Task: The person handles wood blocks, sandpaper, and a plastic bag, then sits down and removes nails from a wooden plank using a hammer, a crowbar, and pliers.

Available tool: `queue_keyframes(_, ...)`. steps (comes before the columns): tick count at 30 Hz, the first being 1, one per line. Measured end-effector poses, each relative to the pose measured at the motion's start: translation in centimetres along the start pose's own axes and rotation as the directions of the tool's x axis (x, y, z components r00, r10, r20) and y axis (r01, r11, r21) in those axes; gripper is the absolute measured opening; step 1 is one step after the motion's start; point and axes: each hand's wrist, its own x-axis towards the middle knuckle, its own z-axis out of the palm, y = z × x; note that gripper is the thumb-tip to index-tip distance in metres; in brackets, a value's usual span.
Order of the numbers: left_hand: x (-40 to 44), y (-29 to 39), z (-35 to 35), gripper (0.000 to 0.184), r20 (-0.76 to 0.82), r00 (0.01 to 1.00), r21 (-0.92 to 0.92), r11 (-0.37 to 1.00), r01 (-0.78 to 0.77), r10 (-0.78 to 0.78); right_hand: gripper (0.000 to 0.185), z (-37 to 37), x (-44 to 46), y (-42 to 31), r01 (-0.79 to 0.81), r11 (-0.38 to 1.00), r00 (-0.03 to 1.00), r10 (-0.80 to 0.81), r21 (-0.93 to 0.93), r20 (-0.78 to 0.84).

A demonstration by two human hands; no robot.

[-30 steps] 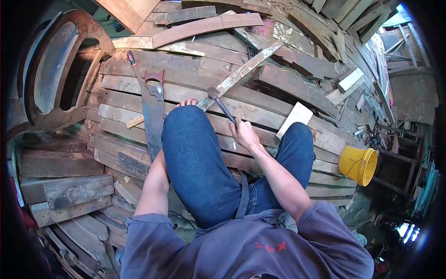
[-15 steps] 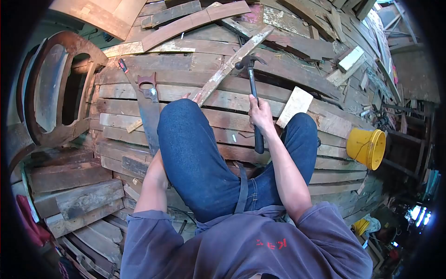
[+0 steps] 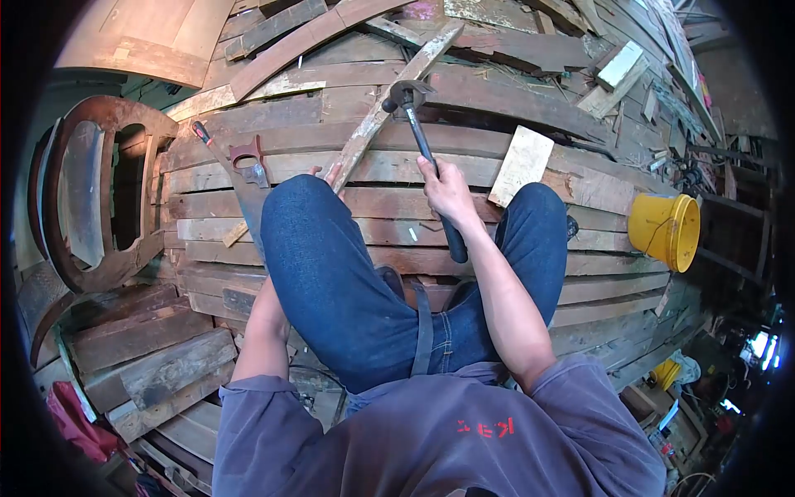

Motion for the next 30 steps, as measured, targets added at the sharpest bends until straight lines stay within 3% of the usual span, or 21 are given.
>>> queue_keyframes(10,0.7,-2.0,3.9,0.066,-0.016,1.000,-0.057,0.998,0.012,-0.013,0.043,-0.4,-1.1,-0.5,0.113,0.971,0.992,-0.097,-0.213,0.082)
queue_keyframes(14,0.2,-1.5,3.4,0.066,-0.061,0.998,-0.018,1.000,0.006,-0.007,0.043,-0.1,-1.5,-1.0,0.140,0.971,0.986,-0.117,-0.195,0.122)
queue_keyframes(20,0.3,-0.8,1.5,0.066,0.049,0.999,-0.055,0.998,0.024,-0.021,0.042,0.2,-1.9,-1.4,0.136,0.966,0.981,-0.099,-0.221,0.168)
queue_keyframes(23,-0.2,-0.3,0.2,0.067,0.020,1.000,-0.078,0.997,0.023,-0.021,0.042,0.3,-1.9,-1.2,0.148,0.956,0.977,-0.103,-0.251,0.186)
queue_keyframes(26,0.4,-1.0,1.2,0.067,0.075,0.997,-0.147,0.989,0.014,-0.003,0.042,0.6,-1.6,-0.8,0.153,0.949,0.976,-0.100,-0.277,0.195)
queue_keyframes(30,0.7,-1.7,3.0,0.067,0.026,0.999,-0.221,0.975,-0.016,0.023,0.042,0.4,-1.8,-0.9,0.158,0.943,0.976,-0.103,-0.294,0.193)
